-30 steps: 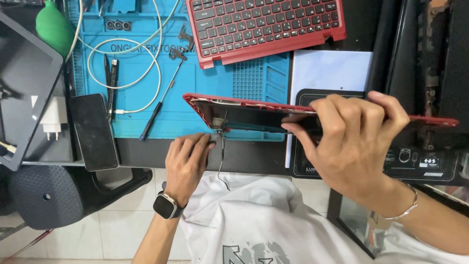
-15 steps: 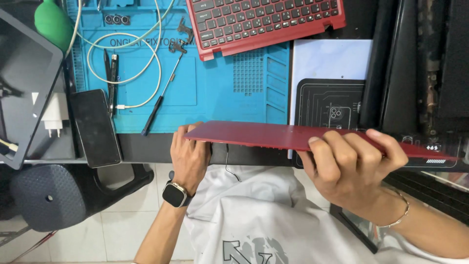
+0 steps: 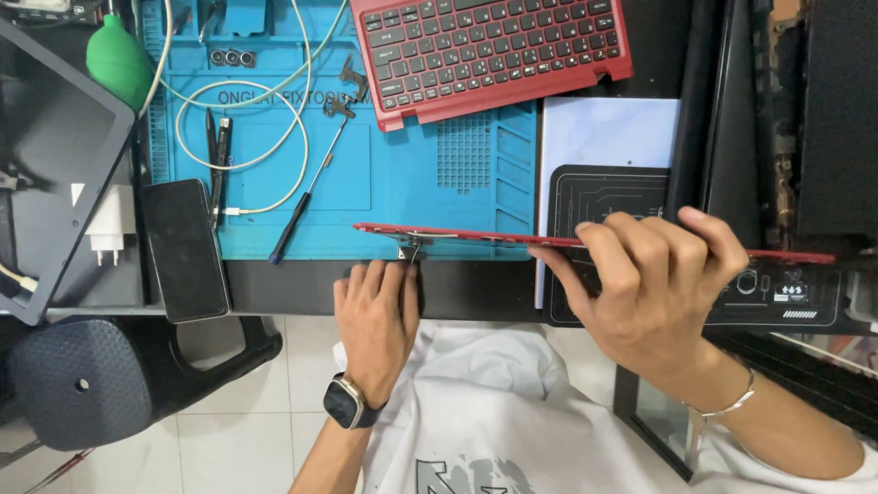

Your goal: The person works on a disassembled red laptop, using a screwdriver to remove screws from the screen bezel and then detaching the screen assembly. They handle the screen, bezel, and internal components while moving the keyboard section aside.

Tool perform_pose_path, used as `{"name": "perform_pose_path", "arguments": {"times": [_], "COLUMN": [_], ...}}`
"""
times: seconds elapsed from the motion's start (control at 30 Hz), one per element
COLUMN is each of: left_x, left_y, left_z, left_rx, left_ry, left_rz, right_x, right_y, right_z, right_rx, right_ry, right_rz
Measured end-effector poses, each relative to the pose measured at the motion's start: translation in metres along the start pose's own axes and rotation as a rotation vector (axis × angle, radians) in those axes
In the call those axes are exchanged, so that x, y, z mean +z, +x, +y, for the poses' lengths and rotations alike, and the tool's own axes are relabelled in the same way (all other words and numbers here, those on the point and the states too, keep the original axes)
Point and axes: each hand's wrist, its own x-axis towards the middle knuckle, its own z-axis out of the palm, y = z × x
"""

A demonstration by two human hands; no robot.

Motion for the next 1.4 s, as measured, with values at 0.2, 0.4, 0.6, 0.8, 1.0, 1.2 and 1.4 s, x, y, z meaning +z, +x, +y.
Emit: {"name": "perform_pose_path", "arguments": {"times": [0.2,0.4,0.6,0.8,1.0,1.2,1.4], "left_x": [0.002,0.003,-0.031,-0.006,0.012,0.018,0.003], "left_y": [-0.004,-0.007,0.029,0.048,0.060,0.067,0.080], "left_z": [-0.007,-0.012,0.009,-0.019,-0.033,-0.040,-0.039], "left_rx": [-0.038,-0.041,-0.371,-0.022,-0.209,-0.271,-0.455], "left_ry": [0.003,0.049,-0.440,-0.432,-0.619,-0.593,-0.618], "left_rz": [-0.022,-0.040,0.087,0.069,-0.011,-0.061,-0.057], "right_x": [0.008,0.002,-0.005,-0.049,0.004,0.046,0.060], "right_y": [-0.015,-0.018,0.005,0.037,-0.022,-0.041,-0.043], "right_z": [0.005,0.002,0.000,0.028,0.072,0.065,0.064], "right_rx": [-0.009,-0.026,-0.026,0.047,0.776,0.925,0.994], "right_ry": [0.006,-0.021,0.006,-0.099,0.825,0.965,1.123], "right_rz": [0.010,0.017,0.021,-0.029,-0.008,-0.117,-0.073]}}
